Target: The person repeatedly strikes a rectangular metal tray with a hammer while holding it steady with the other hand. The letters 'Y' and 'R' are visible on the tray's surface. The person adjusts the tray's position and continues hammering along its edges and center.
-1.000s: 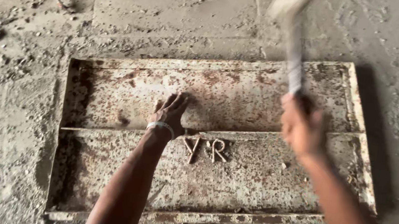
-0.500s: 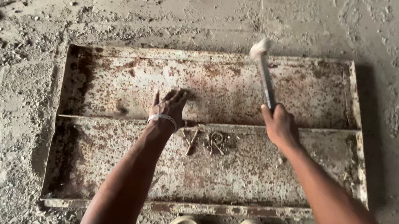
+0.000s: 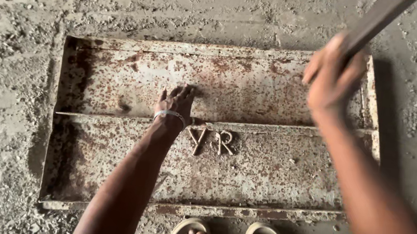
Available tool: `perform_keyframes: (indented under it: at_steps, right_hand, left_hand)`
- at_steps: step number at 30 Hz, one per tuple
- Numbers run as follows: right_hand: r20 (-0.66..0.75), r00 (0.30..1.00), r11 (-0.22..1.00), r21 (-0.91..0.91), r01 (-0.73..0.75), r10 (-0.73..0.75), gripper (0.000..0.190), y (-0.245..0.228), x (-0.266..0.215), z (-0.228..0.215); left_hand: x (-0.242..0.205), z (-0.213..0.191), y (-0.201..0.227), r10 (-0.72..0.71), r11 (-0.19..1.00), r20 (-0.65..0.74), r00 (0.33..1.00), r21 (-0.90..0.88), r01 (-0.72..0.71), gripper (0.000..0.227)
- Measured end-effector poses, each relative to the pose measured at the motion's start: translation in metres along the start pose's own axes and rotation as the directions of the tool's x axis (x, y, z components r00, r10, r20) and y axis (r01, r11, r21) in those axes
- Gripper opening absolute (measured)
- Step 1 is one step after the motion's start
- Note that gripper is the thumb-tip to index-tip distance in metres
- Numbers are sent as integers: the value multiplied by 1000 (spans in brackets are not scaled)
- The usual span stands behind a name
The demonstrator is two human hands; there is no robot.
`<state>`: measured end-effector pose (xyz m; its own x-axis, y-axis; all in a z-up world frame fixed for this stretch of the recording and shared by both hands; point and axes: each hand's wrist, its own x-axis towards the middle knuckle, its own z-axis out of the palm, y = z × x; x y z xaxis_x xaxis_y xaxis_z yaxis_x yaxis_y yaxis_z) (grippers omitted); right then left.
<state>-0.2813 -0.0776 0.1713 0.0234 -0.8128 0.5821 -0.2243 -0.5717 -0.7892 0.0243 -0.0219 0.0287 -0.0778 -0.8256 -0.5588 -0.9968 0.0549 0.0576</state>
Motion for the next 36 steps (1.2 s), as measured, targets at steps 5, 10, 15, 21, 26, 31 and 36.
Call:
perform_keyframes:
  at_steps: [5, 10, 15, 21, 26, 31, 36]
  right_hand:
    - [152, 645, 499, -770, -397, 749, 43, 24, -111, -7]
    - [43, 476, 442, -453, -774, 878, 49, 36, -120, -51]
    - [5, 817, 817, -4, -576, 576, 26, -40, -62, -92]
    - [-206, 976, 994, -70, -86, 70, 29, -51, -48, -79]
    - [0, 717, 527, -678, -513, 697, 42, 1, -161, -47]
    - [20, 456, 425, -397, -813, 890, 39, 4, -191, -61]
    - [-24, 768, 751, -192, -632, 640, 36, -25, -151, -74]
  left_hand:
    - [-6, 14, 8, -25, 1000, -80, 996, -16, 24, 120]
    - [-2, 18, 3, -15, 995, -104, 994, -103, 4, 108]
    - [6, 28, 10, 20, 998, -187, 982, -49, -30, 108]
    - [-6, 40, 13, -8, 1000, -200, 980, -31, 2, 85]
    - [-13, 35, 13, -8, 999, -238, 971, -53, -4, 73]
    - [-13, 24, 11, -39, 989, -237, 971, -146, 4, 70]
    - [-22, 25, 13, -27, 990, -286, 958, -142, -15, 69]
